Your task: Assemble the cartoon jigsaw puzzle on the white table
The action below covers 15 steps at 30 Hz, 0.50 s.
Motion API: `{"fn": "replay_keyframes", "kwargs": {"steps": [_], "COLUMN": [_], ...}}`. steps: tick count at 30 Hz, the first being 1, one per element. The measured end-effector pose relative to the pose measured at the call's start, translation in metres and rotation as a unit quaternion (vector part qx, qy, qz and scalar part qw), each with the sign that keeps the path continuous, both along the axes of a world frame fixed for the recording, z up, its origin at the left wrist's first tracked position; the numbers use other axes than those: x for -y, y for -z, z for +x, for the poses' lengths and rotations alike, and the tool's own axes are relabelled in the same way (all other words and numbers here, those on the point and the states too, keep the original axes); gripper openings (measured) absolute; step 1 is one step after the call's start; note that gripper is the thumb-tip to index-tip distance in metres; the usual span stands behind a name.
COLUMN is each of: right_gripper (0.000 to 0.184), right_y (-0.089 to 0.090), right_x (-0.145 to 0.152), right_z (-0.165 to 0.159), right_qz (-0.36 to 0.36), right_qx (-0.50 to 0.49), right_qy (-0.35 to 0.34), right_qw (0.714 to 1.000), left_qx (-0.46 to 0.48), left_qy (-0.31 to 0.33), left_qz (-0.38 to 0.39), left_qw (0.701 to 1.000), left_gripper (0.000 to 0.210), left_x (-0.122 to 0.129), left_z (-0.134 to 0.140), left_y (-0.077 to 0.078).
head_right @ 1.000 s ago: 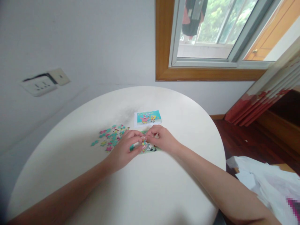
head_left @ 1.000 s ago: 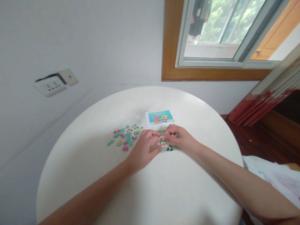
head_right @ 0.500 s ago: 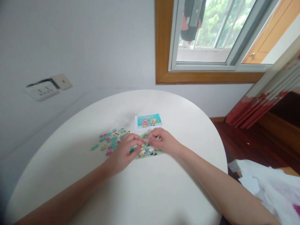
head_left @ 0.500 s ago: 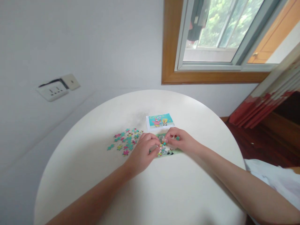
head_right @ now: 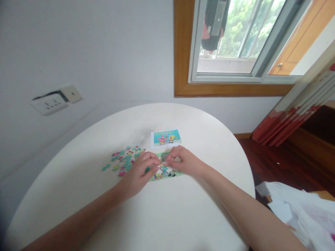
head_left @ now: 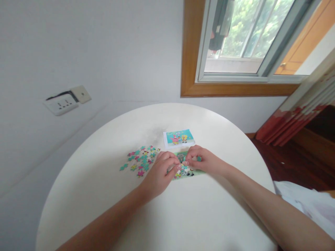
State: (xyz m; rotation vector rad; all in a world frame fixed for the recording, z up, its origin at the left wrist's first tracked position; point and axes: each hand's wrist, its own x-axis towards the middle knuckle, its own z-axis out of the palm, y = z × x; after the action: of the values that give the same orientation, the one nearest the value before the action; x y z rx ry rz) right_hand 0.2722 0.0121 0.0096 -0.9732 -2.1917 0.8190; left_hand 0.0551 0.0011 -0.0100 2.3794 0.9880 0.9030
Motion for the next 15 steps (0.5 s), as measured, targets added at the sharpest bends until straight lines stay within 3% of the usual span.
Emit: {"fn": "replay_keyframes", "kwargs": {"steps": [9,15], "right_gripper": [0.022,0.009], "right_y": [0.005,0.015], "right_x": [-0.010,-0.014], "right_z": [0.014,0.022], "right_qz": [0.033,0.057], "right_qx": [0.073,0.163], "right_qy": [0.047,0.050], "right_qw": [0.996,0.984], "left_qx": [-0.028,-0.094], "left_qy": [-0.028,0.018], "left_qz": [0.043,0.072], "left_qw": [0.998,0.993], "left_gripper": [0.021,0.026], "left_x": [-0.005,0.000], "left_z": [-0.006,-0.007], "left_y": [0.002,0.002]}}
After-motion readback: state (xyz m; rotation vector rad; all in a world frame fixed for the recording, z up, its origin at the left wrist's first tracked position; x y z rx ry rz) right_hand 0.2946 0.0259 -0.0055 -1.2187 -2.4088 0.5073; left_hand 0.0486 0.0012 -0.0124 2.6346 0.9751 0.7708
